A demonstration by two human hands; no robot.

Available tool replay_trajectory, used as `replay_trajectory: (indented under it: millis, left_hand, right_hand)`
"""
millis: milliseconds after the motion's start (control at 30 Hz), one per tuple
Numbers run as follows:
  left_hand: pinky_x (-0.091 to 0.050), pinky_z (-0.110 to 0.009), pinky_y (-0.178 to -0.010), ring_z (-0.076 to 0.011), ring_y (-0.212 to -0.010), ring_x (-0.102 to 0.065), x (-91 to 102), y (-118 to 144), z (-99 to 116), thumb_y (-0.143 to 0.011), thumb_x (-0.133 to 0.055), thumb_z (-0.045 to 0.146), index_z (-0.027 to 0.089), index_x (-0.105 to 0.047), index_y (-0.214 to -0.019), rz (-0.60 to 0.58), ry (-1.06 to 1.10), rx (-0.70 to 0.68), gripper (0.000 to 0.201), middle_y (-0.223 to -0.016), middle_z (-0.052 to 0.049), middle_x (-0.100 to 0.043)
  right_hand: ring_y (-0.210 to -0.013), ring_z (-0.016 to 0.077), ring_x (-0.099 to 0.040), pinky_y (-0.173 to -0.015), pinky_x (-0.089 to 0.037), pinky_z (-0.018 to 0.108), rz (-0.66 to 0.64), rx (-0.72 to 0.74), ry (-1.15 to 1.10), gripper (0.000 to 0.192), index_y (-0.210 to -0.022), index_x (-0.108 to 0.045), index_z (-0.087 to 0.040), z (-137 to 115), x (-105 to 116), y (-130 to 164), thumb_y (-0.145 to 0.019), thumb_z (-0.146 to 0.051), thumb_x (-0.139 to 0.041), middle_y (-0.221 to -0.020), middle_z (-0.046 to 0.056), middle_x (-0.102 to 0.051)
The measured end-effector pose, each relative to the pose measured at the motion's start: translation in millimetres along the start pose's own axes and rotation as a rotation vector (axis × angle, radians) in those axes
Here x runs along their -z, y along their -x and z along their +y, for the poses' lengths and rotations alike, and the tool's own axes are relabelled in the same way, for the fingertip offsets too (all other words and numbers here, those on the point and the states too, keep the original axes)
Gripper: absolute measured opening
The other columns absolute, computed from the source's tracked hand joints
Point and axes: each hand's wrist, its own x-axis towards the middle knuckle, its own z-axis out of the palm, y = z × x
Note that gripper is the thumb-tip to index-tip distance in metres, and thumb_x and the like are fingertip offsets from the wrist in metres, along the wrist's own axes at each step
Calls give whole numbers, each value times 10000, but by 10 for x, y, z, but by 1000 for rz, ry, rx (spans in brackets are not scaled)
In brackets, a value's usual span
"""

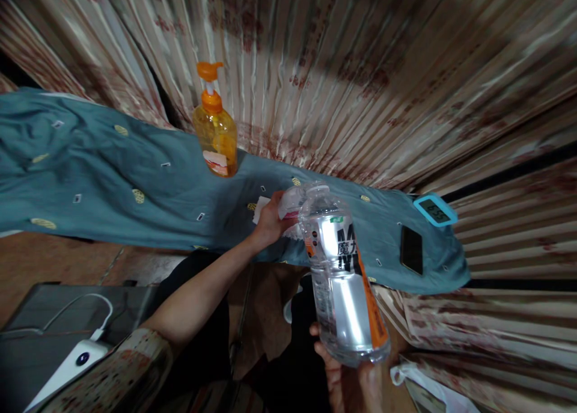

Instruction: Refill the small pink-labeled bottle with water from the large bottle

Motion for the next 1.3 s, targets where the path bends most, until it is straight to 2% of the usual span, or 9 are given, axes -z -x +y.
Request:
replay_trajectory:
  millis: [167,333,467,633,767,933,1067,1167,1300]
  left_hand:
    - [-508,-383,-862,-265,-993,-642,-5,-3,-8,-671,-780,201,144,-485,-1149,1,-27,15,565,-1050,-101,-674]
    - [-516,-380,-846,-257,-968,-647,0,0,-10,-672,-777,212,148,-498,-1138,9,-21,2,547,-1030,-92,-677]
    - [-515,-369,-839,-252,-954,-648,-6,-1,-20,-674,-775,210,148,-494,-1139,8,-21,6,547,-1018,-84,-675]
    - [-506,-363,-832,-261,-964,-645,-13,-2,-24,-668,-784,204,136,-486,-1141,10,-30,8,563,-1027,-94,-670]
    - [-507,-354,-818,-251,-948,-647,-17,-5,-38,-676,-784,231,148,-486,-1134,8,-27,-9,552,-1015,-83,-672]
    - [-512,-358,-819,-251,-947,-648,-20,-2,-44,-676,-782,215,150,-490,-1127,17,-25,-12,541,-1008,-77,-672]
    - [-513,-353,-819,-247,-940,-649,-23,-2,-36,-669,-788,205,150,-497,-1122,23,-25,-8,542,-999,-74,-674]
    - [-510,-352,-832,-244,-952,-645,-24,-5,-32,-663,-789,192,149,-494,-1128,26,-26,-6,552,-1007,-75,-673]
    - [-509,-371,-852,-258,-974,-647,-15,-4,-25,-667,-787,194,146,-491,-1138,9,-29,-2,558,-1037,-91,-670]
  right_hand:
    - [-826,216,-743,-667,-623,245,6,3,-4,558,-1169,-668,-355,1,-14,8,-669,-550,-824,-1073,-6,-743]
    - [-865,198,-734,-707,-613,248,-33,-8,31,572,-1235,-615,-407,9,50,-5,-714,-573,-782,-1104,-30,-732]
    - [-875,242,-724,-703,-631,367,-68,12,83,598,-1283,-579,-396,32,132,-28,-745,-605,-735,-1167,28,-707]
    - [-861,258,-727,-698,-634,374,-26,30,103,632,-1288,-587,-365,63,198,-43,-726,-611,-743,-1152,65,-705]
    - [-867,300,-729,-644,-641,396,40,41,154,730,-1386,-493,-386,60,248,-69,-732,-618,-719,-1299,90,-632]
    - [-866,297,-730,-642,-640,383,48,42,171,733,-1404,-452,-438,45,276,-88,-740,-592,-721,-1433,64,-529]
    - [-886,318,-727,-667,-640,417,37,42,179,767,-1404,-465,-410,43,277,-80,-716,-630,-724,-1372,84,-583]
    - [-878,301,-728,-683,-640,428,15,48,179,756,-1393,-471,-419,39,262,-74,-717,-641,-727,-1284,74,-650]
    - [-858,259,-731,-672,-637,367,-41,55,148,698,-1358,-496,-441,30,229,-68,-728,-626,-732,-1147,37,-718]
